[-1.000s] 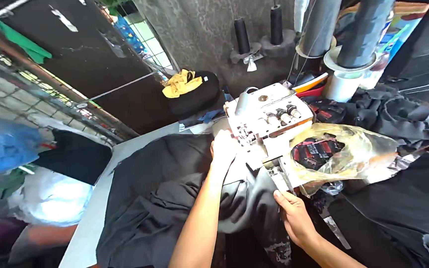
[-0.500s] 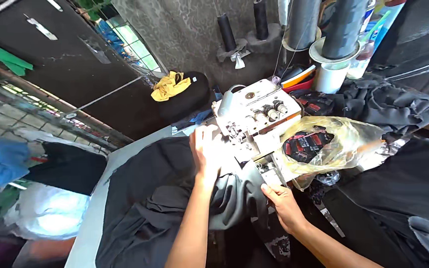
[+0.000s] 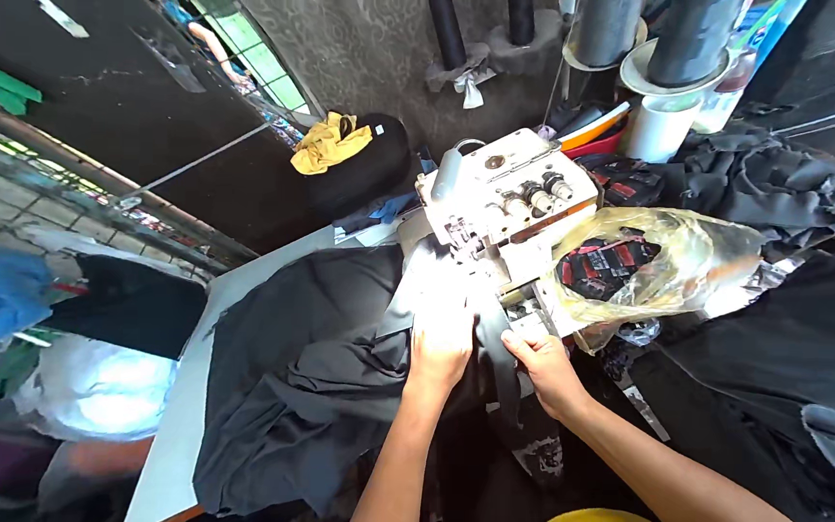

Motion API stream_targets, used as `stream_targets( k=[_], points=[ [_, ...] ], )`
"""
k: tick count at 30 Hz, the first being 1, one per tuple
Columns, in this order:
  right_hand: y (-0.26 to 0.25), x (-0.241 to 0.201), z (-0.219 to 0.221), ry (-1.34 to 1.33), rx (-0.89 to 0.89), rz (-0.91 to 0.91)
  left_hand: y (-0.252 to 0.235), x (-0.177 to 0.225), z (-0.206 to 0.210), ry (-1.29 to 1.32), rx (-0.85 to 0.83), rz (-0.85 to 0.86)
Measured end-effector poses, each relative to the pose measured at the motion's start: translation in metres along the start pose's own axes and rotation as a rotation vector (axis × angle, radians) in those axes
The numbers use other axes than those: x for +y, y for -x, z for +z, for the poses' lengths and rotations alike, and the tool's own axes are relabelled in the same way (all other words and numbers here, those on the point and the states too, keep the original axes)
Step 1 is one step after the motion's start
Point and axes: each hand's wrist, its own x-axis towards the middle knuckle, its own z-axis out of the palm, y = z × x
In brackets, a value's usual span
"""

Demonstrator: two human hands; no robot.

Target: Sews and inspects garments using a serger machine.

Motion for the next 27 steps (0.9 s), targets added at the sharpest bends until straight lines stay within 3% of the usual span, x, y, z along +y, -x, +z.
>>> stream_targets(
  k=[22,27],
  points=[
    [-0.009,0.002,0.001,0.036,-0.052,0.035,-0.004,-0.012,0.007,0.095,-0.010,-0.090],
    [-0.007,0.001,0.001,0.050,-0.051,0.060,-0.002,-0.010,0.010,0.086,0.055,-0.109]
  ],
)
